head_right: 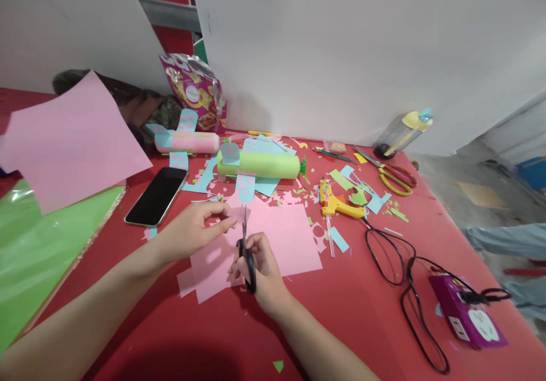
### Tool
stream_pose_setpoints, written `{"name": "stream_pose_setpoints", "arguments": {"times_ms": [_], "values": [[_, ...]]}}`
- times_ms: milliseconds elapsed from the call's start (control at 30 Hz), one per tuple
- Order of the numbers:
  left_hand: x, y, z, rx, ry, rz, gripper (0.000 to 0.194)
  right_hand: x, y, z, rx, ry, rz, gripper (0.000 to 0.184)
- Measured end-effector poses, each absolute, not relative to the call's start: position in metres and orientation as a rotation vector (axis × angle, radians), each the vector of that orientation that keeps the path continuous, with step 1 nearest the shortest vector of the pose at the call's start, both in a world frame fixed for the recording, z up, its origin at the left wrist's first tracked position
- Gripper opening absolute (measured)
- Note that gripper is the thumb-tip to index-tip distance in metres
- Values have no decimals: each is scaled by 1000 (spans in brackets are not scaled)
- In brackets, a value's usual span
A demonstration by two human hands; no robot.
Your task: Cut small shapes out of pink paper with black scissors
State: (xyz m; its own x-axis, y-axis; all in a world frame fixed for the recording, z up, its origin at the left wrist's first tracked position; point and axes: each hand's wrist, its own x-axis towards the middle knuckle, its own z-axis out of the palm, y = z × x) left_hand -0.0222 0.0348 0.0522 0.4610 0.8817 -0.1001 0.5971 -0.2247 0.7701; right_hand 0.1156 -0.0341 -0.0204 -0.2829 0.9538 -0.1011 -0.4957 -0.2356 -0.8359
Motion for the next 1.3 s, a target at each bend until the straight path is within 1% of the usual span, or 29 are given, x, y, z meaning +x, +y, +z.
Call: {"name": "stream_pose_setpoints", "arguments": {"times_ms": [333, 633, 900, 1167, 1300], "values": [[-34, 38, 55, 2026, 1204, 387, 27, 115, -35, -16, -812, -861, 1794, 35], [-44, 40, 60, 2072, 1201, 307, 25, 113, -34, -16, -794, -913, 1836, 35], [-43, 39, 65, 1996, 1175, 377, 21, 114, -34, -12, -799, -933, 1836, 35], [-42, 37, 62, 2008, 1179, 422, 25, 113, -34, -15, -766, -932, 1808, 34], [-39, 37, 59, 2021, 1180, 438, 23, 114, -34, -17, -755, -937, 1811, 31]]}}
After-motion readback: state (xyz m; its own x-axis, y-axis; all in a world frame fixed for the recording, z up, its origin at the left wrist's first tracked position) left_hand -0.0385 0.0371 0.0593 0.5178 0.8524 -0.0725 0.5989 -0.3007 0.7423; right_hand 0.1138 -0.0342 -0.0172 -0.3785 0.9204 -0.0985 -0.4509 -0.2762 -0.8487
